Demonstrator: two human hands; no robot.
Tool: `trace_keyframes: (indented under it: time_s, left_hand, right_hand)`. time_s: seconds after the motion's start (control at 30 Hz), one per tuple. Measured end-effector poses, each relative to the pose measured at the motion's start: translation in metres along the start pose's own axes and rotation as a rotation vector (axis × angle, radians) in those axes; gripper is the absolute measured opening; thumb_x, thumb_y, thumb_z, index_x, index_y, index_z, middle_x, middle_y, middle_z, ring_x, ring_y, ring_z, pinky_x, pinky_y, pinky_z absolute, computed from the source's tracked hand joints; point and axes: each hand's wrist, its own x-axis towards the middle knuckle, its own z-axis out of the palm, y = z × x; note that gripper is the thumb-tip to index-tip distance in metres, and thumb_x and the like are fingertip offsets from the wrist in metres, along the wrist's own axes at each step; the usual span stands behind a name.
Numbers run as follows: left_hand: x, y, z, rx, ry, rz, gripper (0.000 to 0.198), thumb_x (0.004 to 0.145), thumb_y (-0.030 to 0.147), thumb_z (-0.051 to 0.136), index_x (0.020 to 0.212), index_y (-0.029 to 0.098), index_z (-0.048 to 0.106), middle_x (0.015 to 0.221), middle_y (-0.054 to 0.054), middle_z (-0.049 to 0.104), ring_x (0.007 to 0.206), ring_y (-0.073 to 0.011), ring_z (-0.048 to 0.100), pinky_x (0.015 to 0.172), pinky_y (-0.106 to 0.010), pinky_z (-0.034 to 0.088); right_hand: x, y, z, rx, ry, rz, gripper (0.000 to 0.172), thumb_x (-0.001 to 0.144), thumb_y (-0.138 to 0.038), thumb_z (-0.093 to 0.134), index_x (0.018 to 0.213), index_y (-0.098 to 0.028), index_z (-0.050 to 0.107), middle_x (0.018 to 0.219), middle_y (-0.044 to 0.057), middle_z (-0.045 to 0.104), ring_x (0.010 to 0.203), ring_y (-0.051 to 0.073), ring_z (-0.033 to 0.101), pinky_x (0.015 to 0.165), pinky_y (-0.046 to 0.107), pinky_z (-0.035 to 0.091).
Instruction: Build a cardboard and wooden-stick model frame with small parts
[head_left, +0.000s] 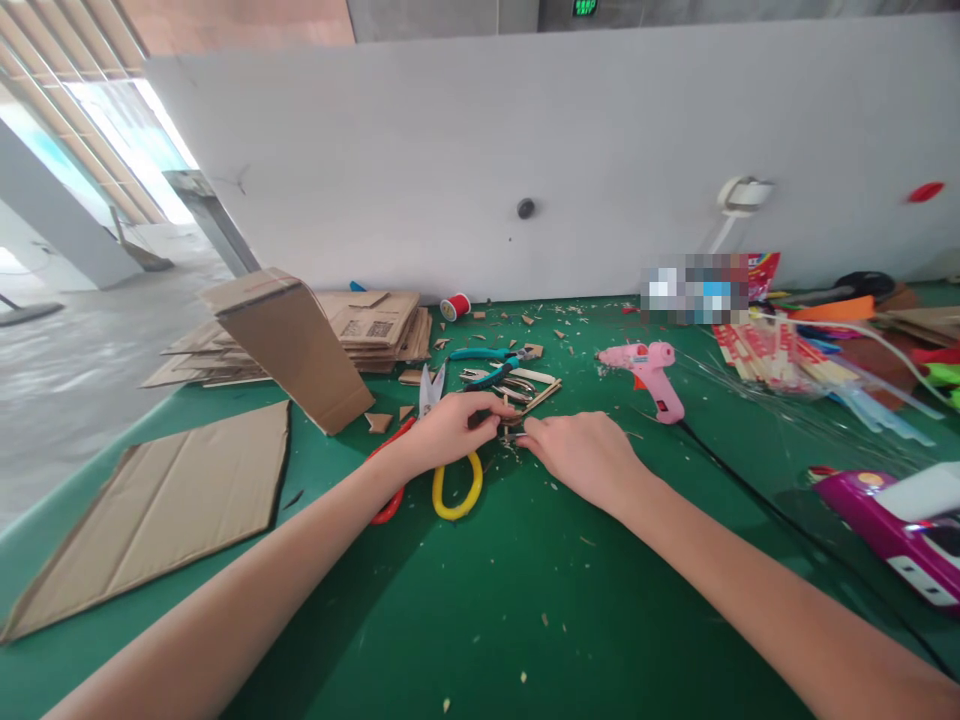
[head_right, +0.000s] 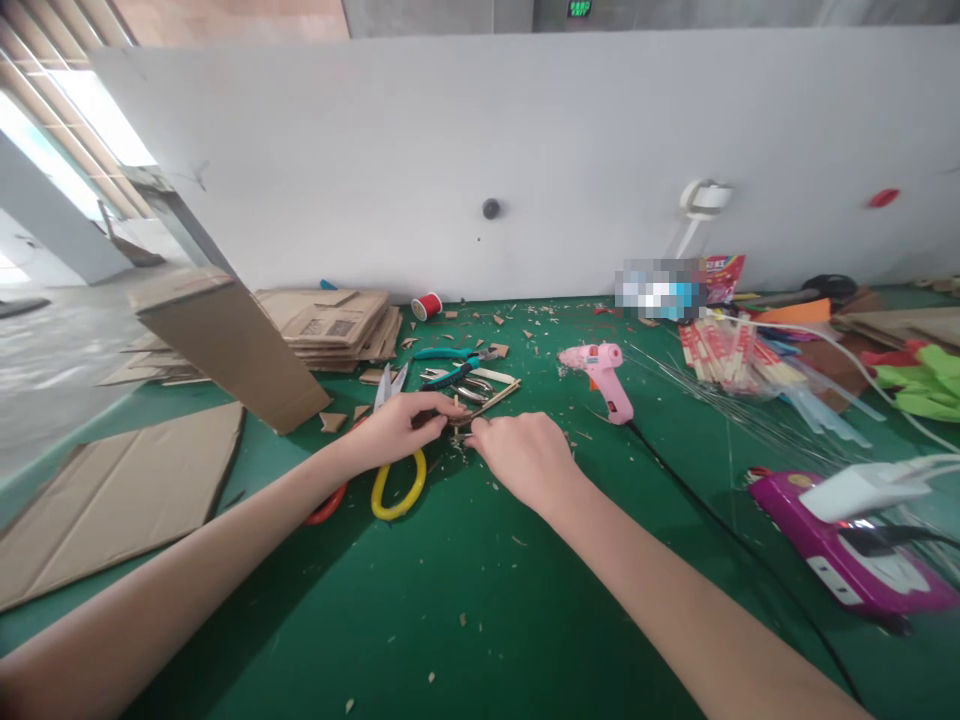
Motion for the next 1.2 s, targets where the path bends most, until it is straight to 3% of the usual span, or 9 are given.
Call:
trace_keyframes:
  time_s: [0.13,0.33,0.53,0.67,0.93,1.2]
  left_hand:
    - [0.0003,-0.0001,0.0009,0.013,0.008,0.002,0.030,0.083,0.017,0.046,0.105,0.020,0.066,0.108,-0.002,0.069,0.099,-0.0155,0.064,0.089,-0.028,0.049]
    - [-0.0003,0.0004,0.0022,0.009,0.023,0.022,0.029,0.083,0.017,0.047,0.103,0.019,0.067,0.107,-0.003,0.069,0.098,-0.0154,0.064,0.088,-0.028,0.050]
    - [0.0000,0.0007,0.0024,0.033,0.031,0.035,0.029,0.083,0.017,0.046,0.103,0.019,0.066,0.106,-0.003,0.069,0.097,-0.0155,0.064,0.088,-0.029,0.050]
    - [0.0001,-0.0001,0.0025,0.035,0.025,0.012,0.028,0.083,0.018,0.046,0.103,0.020,0.067,0.107,-0.003,0.069,0.096,-0.0158,0.064,0.086,-0.029,0.051]
    - [-0.0011,-0.0030,0.0038,0.023,0.059,0.038,0.028,0.082,0.016,0.047,0.102,0.019,0.067,0.107,-0.004,0.070,0.098,-0.0158,0.065,0.087,-0.028,0.051]
    - [-0.0028,0.0017,0.0016,0.019,0.053,0.023,0.027,0.083,0.017,0.047,0.103,0.017,0.066,0.110,-0.005,0.069,0.101,-0.0168,0.064,0.087,-0.029,0.051]
  right_hand:
    - [-0.0012,-0.0020,0.0014,-0.007,0.064,0.059,0.032,0.096,-0.034,0.038,0.083,-0.019,0.062,0.070,0.003,0.069,0.056,0.020,0.065,0.044,0.028,0.016]
    - [0.0007,0.0010,-0.0011,-0.007,-0.020,-0.006,0.028,0.093,-0.039,0.044,0.084,-0.020,0.063,0.063,0.002,0.068,0.052,0.020,0.064,0.044,0.027,0.017]
    - [-0.0001,-0.0018,0.0004,-0.010,0.028,0.065,0.031,0.096,-0.037,0.039,0.087,-0.018,0.063,0.070,0.004,0.070,0.055,0.020,0.065,0.044,0.027,0.017]
    - [0.0007,0.0002,-0.0009,0.001,-0.032,-0.009,0.029,0.094,-0.038,0.042,0.086,-0.020,0.063,0.064,0.003,0.069,0.052,0.020,0.064,0.044,0.027,0.017]
    - [0.0027,0.0017,-0.0029,0.016,-0.065,-0.021,0.032,0.094,-0.038,0.040,0.086,-0.019,0.064,0.060,0.006,0.067,0.050,0.021,0.062,0.045,0.027,0.021]
    - [-0.0042,-0.0049,-0.0054,0.013,-0.053,0.075,0.034,0.095,-0.039,0.037,0.084,-0.018,0.062,0.059,0.006,0.066,0.049,0.022,0.062,0.043,0.027,0.015]
